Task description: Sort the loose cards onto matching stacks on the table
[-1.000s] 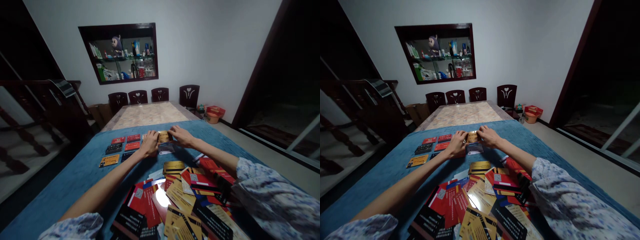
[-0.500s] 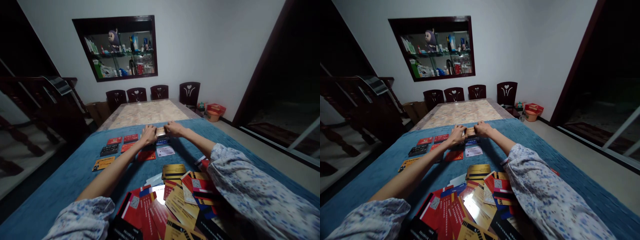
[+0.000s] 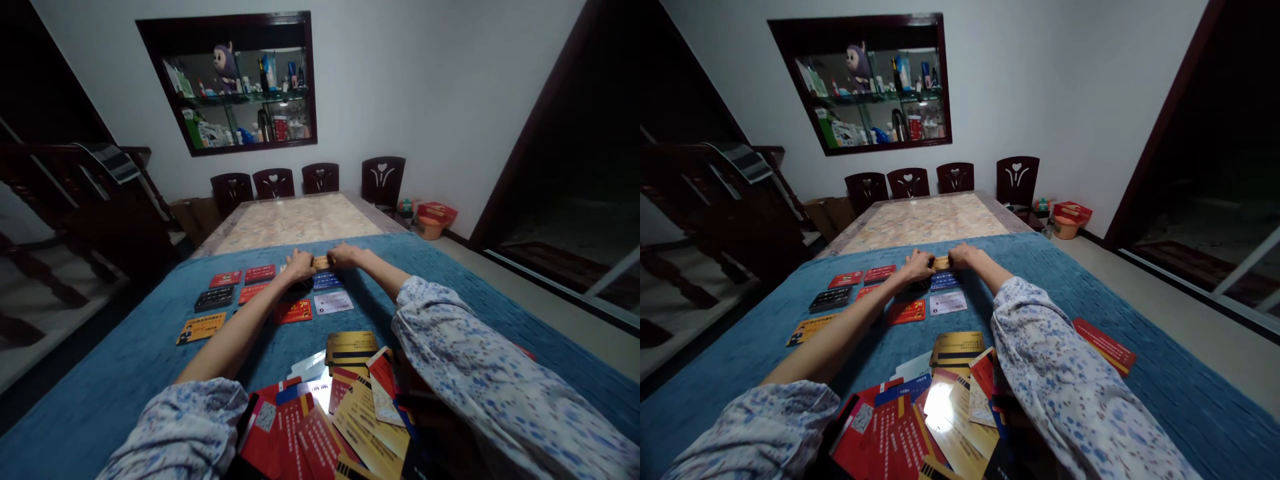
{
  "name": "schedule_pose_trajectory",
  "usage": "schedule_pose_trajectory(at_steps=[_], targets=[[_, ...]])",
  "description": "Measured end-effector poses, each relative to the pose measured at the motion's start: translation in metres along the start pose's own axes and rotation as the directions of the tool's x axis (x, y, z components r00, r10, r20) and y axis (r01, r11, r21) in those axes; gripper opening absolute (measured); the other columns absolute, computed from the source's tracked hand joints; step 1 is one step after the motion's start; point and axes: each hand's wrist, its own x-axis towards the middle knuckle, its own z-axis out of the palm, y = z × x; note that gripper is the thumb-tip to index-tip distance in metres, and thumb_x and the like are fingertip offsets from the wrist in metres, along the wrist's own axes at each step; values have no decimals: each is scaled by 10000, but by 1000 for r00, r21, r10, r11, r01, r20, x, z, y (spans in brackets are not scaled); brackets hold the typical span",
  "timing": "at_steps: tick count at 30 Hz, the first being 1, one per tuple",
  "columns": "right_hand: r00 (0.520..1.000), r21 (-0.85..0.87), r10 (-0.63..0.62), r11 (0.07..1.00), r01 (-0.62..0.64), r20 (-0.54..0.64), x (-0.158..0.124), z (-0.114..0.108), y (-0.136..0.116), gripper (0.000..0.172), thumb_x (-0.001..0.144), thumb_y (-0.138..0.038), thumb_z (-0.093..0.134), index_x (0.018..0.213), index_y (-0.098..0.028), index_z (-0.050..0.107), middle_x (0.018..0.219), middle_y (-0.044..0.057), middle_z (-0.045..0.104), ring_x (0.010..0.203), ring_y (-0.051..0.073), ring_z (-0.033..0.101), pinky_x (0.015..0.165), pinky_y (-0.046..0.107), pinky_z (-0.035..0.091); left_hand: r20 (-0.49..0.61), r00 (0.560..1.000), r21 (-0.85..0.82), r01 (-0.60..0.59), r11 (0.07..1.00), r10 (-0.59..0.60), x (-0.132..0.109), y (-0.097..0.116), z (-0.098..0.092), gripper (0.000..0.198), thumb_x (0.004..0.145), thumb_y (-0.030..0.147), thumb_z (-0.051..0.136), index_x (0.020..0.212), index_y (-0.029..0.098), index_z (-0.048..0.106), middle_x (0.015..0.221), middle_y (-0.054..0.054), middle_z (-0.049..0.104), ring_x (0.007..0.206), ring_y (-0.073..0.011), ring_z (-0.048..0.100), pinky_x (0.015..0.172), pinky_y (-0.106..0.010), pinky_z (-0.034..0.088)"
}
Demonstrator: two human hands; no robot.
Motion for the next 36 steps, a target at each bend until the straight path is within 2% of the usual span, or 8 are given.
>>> schedule_pose_trajectory(at_steps=[7, 13, 20, 24, 29, 32, 36], targets=[[999, 43, -27, 999, 25, 44, 4, 1, 4, 370, 824, -274, 645, 1171, -166, 711, 1172, 126, 724, 1046, 237, 676, 767, 233, 493, 47, 999, -8, 1, 1000, -1, 9, -3, 3, 233, 722, 178, 617, 941, 186, 696, 1081, -111, 683, 1181, -354, 438, 958, -529, 419], [997, 77, -29, 997, 24, 69, 8, 2, 4, 367, 827, -228, 605, 1164, -129, 709, 1155, 145, 727, 1000, 232, 686, 727, 235, 491, 90, 996, 8, 1, 1000, -1, 12, 1, -1, 335, 701, 181, 632, 1028, 199, 702, 1161, -110, 659, 1232, -363, 427, 973, -508, 425], [997, 115, -14, 993, 6, 74, 8, 2, 5, 378, 805, -184, 598, 1163, -146, 712, 1179, 146, 718, 1025, 246, 682, 752, 249, 500, 130, 992, 46, -5, 999, -1, 8, 3, -7, 388, 731, 199, 608, 1113, 202, 678, 1269, -132, 614, 1258, -361, 428, 992, -514, 416], [998, 146, -1, 989, -8, 58, 3, 1, 8, 462, 801, -181, 608, 1258, -148, 661, 1242, 153, 688, 1094, 262, 660, 802, 256, 504, 147, 989, 62, -14, 998, 5, 5, 1, -11, 422, 764, 230, 605, 1182, 194, 648, 1305, -153, 602, 1278, -378, 413, 1005, -555, 394], [999, 198, 21, 980, -28, 38, -3, -1, 14, 672, 782, -237, 658, 1432, -146, 510, 1271, 143, 674, 1097, 249, 657, 840, 255, 513, 129, 992, 73, -17, 997, 8, -3, -1, -20, 522, 836, 320, 570, 1345, 207, 535, 1397, -148, 546, 1330, -373, 366, 1032, -553, 368], [999, 217, 36, 975, -41, 29, -10, -4, 18, 729, 762, -214, 655, 1462, -123, 472, 1244, 147, 683, 1055, 246, 672, 814, 258, 524, 107, 994, 81, -30, 996, 22, -13, -2, -24, 509, 856, 299, 545, 1357, 209, 531, 1406, -146, 534, 1345, -366, 350, 1044, -545, 351], [999, 217, 35, 976, -32, -8, -26, -7, 23, 764, 725, -130, 623, 1472, -125, 463, 1287, 152, 656, 1092, 256, 652, 841, 273, 516, 63, 995, 96, -89, 991, 83, -31, -3, -28, 450, 869, 251, 528, 1314, 221, 581, 1367, -144, 553, 1335, -371, 351, 1010, -541, 361]])
